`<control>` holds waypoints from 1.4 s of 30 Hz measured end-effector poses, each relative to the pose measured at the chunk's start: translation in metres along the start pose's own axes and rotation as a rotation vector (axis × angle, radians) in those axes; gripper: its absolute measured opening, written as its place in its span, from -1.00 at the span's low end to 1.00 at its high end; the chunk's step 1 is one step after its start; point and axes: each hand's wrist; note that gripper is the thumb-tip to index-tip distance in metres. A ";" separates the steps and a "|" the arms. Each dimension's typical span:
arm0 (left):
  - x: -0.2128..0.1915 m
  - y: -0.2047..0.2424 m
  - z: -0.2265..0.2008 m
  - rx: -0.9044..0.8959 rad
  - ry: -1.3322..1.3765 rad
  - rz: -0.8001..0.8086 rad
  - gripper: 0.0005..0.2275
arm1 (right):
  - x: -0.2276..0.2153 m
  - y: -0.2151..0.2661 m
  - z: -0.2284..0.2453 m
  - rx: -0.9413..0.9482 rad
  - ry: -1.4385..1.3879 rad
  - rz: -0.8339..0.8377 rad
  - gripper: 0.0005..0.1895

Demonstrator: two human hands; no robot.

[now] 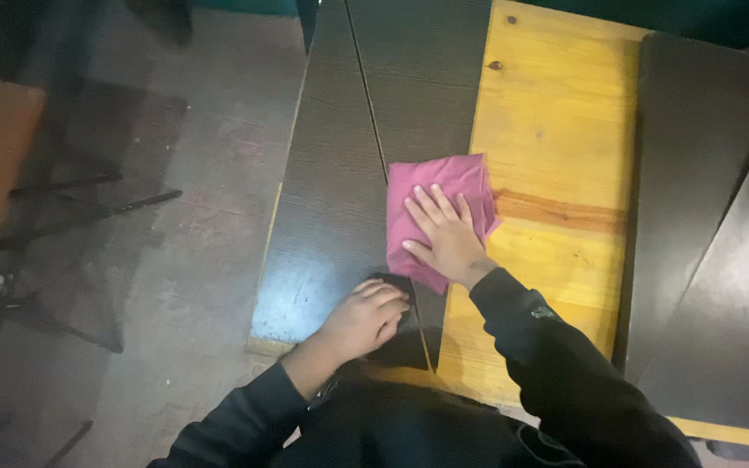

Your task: The person wipes down several triangular wooden boards using a cloth and then arranges them together on a table.

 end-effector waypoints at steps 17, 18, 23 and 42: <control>-0.014 -0.001 -0.003 -0.096 0.047 -0.204 -0.77 | 0.026 0.081 -0.008 -0.376 -0.107 0.033 -0.43; -0.016 -0.002 -0.003 -0.097 0.046 -0.205 -0.77 | 0.026 0.090 -0.009 -0.377 -0.106 0.033 -0.43; -0.019 -0.004 -0.005 -0.116 0.016 -0.208 -0.74 | 0.053 0.133 -0.027 -0.540 0.038 -0.056 -0.40; -0.018 -0.008 -0.010 -0.088 0.056 -0.139 -0.70 | 0.018 0.114 -0.017 -0.090 -0.146 -0.004 -0.49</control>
Point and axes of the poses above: each hand's wrist, its own y-axis away from the middle knuckle, its own x-axis out of the palm, z = x × y, and after that the axes turned 12 degrees about -y, right-handed
